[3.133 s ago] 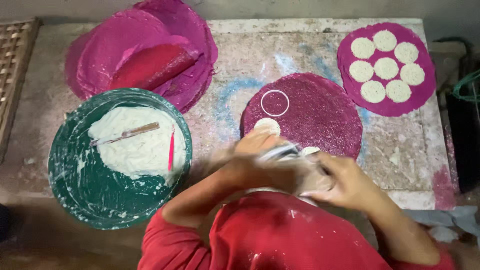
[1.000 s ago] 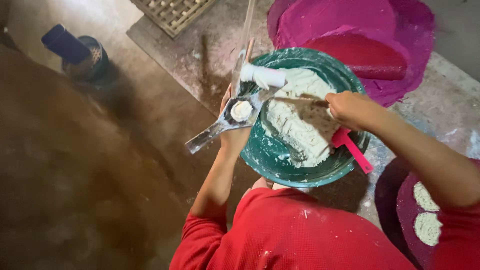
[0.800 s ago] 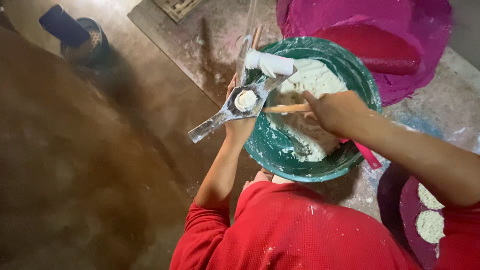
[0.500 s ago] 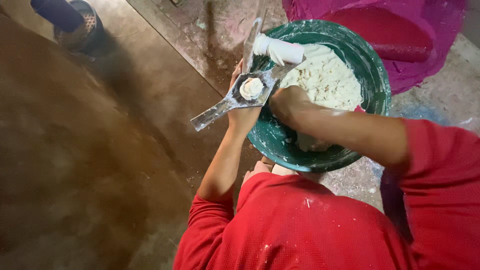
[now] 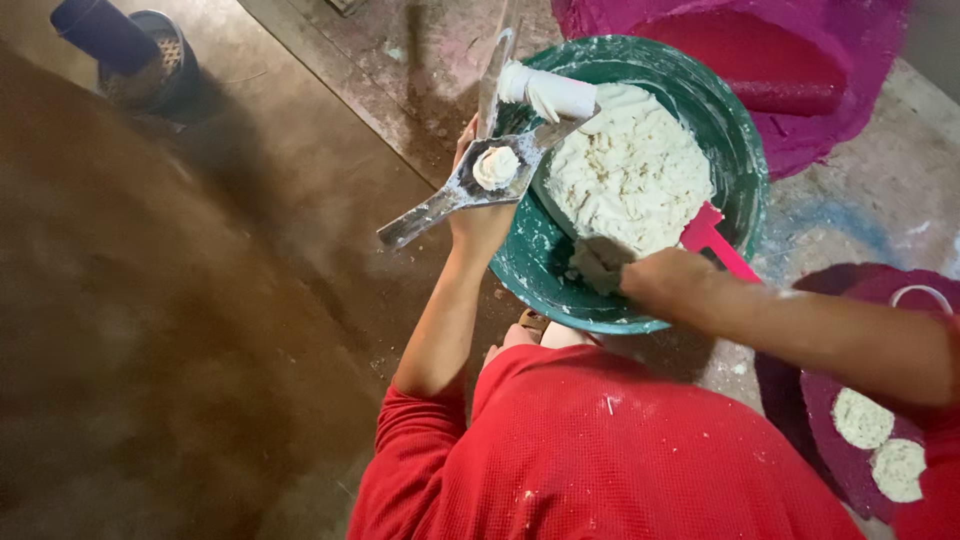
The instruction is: The person scoops white dough from a green basin into a handheld metal press and squeezes it to extrude round dough discs onto pink fabric mats. They arrange the discs, cover a filled mat with a pink cloth, and place a woven basket over it while continuing to press more discs.
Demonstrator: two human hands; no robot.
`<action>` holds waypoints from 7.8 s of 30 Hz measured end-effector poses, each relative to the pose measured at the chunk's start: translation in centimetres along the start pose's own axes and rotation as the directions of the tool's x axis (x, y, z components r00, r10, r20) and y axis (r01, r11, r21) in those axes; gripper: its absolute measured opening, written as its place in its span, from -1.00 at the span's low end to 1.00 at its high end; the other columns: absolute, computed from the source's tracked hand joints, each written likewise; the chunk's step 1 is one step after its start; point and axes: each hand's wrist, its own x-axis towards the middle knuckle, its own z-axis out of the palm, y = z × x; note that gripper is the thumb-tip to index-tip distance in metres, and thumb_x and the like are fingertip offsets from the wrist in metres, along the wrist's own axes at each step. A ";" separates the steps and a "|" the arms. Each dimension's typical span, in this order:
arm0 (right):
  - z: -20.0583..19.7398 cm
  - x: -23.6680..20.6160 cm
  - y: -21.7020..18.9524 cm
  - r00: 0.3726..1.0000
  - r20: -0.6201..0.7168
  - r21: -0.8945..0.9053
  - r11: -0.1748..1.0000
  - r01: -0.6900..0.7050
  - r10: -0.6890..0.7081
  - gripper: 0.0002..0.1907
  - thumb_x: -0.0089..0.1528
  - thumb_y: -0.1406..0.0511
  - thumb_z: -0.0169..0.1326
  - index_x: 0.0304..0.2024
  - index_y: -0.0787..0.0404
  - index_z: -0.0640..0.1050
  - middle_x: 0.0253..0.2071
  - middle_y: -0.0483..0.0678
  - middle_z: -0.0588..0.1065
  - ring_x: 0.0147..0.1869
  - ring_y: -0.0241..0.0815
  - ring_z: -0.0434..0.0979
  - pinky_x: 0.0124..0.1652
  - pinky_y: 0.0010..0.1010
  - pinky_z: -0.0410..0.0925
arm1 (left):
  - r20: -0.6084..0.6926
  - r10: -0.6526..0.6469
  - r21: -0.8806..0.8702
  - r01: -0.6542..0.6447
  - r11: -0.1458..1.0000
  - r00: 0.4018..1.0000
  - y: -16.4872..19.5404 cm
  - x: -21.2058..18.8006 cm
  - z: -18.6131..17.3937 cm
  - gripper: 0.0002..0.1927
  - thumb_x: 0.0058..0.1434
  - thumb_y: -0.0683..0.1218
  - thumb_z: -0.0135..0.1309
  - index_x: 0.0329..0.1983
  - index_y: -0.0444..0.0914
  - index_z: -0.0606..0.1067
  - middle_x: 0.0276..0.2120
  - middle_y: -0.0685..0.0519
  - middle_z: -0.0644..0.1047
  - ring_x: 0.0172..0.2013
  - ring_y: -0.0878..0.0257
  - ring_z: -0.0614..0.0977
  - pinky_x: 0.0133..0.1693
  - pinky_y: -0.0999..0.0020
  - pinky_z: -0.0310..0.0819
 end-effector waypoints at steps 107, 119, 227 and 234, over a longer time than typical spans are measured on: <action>-3.8 -6.2 0.2 0.838 -0.382 0.918 0.261 0.298 0.390 -0.46 0.33 0.33 0.00 0.39 0.01 0.41 -0.29 0.19 0.60 -0.36 -0.13 0.49 -0.26 -0.26 0.47 | 0.222 0.233 0.515 -0.317 0.796 0.947 8.0 5.8 1.9 -0.57 0.06 0.03 0.20 -0.03 -0.23 0.53 0.16 -0.18 0.47 0.11 -0.23 0.48 0.10 -0.04 0.44; -1.8 -4.6 1.3 0.634 -0.634 0.750 0.551 0.366 0.443 -0.53 0.35 0.34 0.05 0.32 0.20 0.43 0.09 0.21 0.57 -0.12 -0.10 0.69 -0.07 -0.28 0.46 | 0.084 -0.070 0.294 0.042 0.955 0.994 2.7 6.5 3.7 -0.61 0.17 -0.02 0.09 0.01 -0.30 0.54 -0.08 -0.15 0.59 -0.11 -0.01 0.63 -0.09 0.18 0.54; 27.0 -36.2 6.8 0.727 0.475 0.877 -0.193 -0.441 0.496 -0.02 0.15 -0.42 -0.53 -0.40 0.17 0.62 -0.51 0.06 0.56 -0.43 -0.12 0.60 -0.35 -0.16 0.51 | 0.734 0.283 -0.313 0.677 -0.666 0.617 11.3 -19.5 47.3 -0.79 0.38 0.08 -0.02 -0.17 -0.12 0.35 -0.30 0.18 0.42 -0.21 0.31 0.50 0.16 0.18 0.47; 26.1 -35.2 6.2 0.718 0.509 0.861 -0.263 -0.436 0.475 0.03 0.19 -0.42 -0.47 -0.46 0.31 0.62 -0.59 0.04 0.53 -0.49 -0.07 0.55 -0.33 -0.17 0.46 | 0.733 0.270 -0.309 0.659 -0.685 0.624 10.0 -20.7 46.7 -0.79 0.39 0.08 0.01 -0.20 -0.11 0.35 -0.33 0.20 0.40 -0.23 0.33 0.50 0.13 0.20 0.51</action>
